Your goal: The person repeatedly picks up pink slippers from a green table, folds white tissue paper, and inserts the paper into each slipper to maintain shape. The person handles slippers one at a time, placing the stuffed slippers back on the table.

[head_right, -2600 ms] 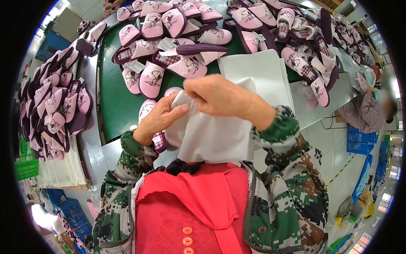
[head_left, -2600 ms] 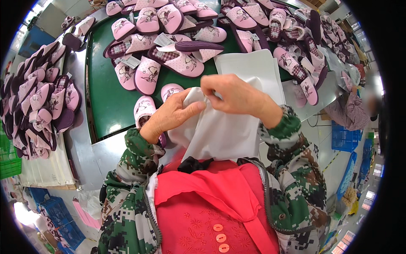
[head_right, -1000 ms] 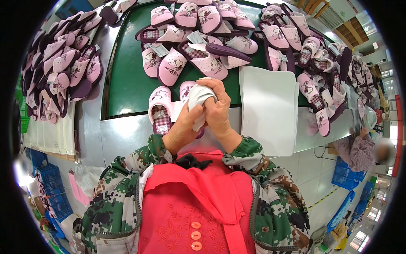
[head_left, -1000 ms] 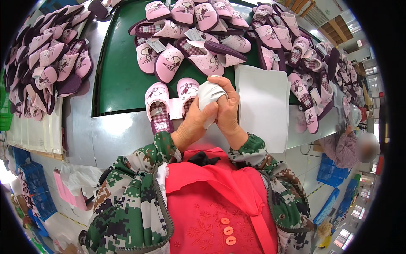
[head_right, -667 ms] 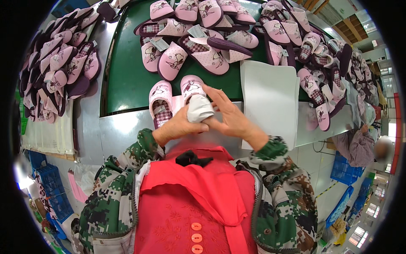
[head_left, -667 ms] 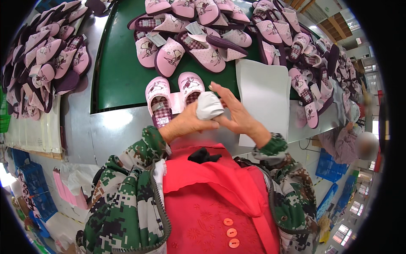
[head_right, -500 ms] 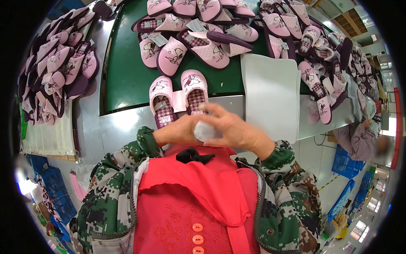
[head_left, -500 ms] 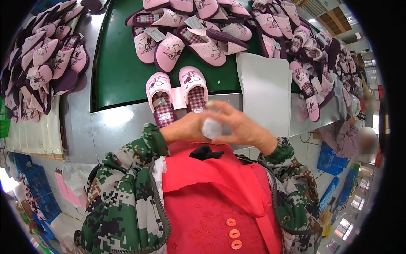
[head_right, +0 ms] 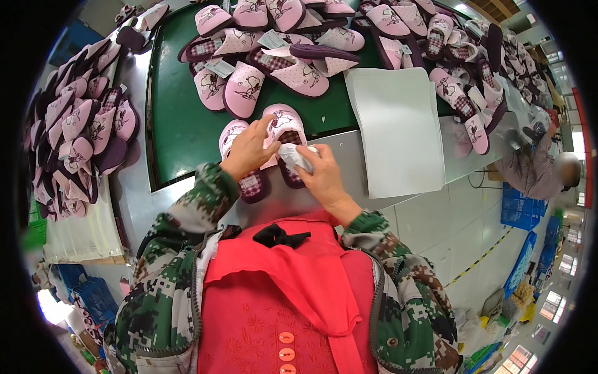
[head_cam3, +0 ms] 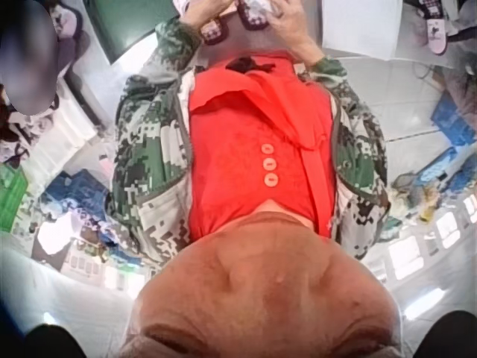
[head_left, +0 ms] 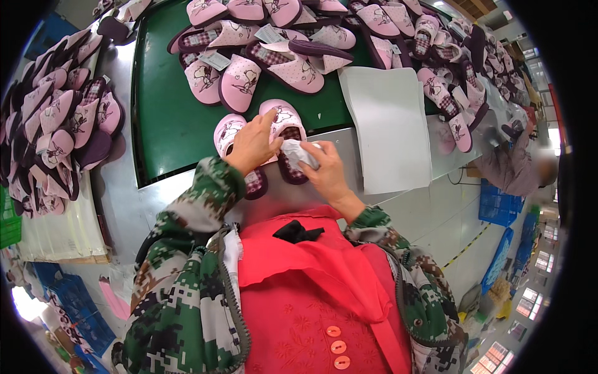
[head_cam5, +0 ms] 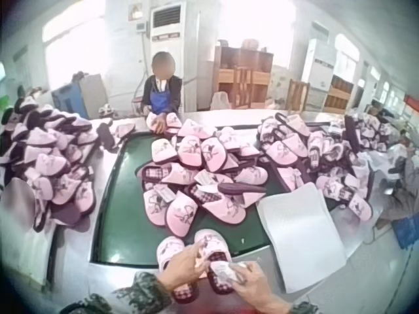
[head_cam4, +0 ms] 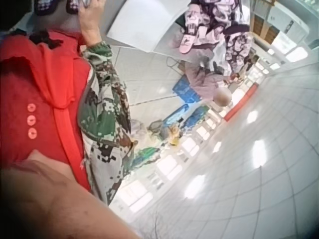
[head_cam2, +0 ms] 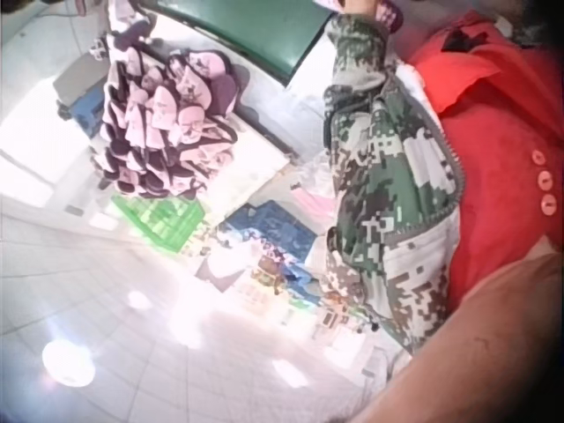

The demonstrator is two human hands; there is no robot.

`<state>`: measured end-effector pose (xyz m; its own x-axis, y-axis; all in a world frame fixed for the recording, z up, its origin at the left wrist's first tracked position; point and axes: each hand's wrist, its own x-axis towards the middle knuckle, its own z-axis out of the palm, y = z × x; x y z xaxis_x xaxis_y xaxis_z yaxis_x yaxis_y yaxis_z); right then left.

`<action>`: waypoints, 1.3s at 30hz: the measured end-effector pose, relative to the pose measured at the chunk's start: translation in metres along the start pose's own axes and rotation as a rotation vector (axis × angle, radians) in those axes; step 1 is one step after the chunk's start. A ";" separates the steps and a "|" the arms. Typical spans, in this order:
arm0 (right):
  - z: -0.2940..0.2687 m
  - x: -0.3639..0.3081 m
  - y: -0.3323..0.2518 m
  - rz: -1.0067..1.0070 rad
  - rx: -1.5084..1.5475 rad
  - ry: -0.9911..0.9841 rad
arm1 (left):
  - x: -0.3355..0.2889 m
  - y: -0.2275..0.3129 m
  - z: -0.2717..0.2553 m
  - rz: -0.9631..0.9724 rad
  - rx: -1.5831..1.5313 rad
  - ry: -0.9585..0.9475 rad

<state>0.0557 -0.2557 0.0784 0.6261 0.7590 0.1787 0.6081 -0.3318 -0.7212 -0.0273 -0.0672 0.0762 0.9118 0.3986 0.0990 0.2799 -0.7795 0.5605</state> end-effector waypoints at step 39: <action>0.061 -0.014 -0.004 -0.124 -0.213 -0.065 | 0.022 -0.027 0.026 -0.143 -0.223 -0.375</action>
<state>0.0145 -0.2301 0.0380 0.5118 0.8334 0.2085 0.7717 -0.3394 -0.5379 -0.0069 -0.0498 0.0413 0.9258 0.2601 -0.2742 0.3772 -0.5900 0.7139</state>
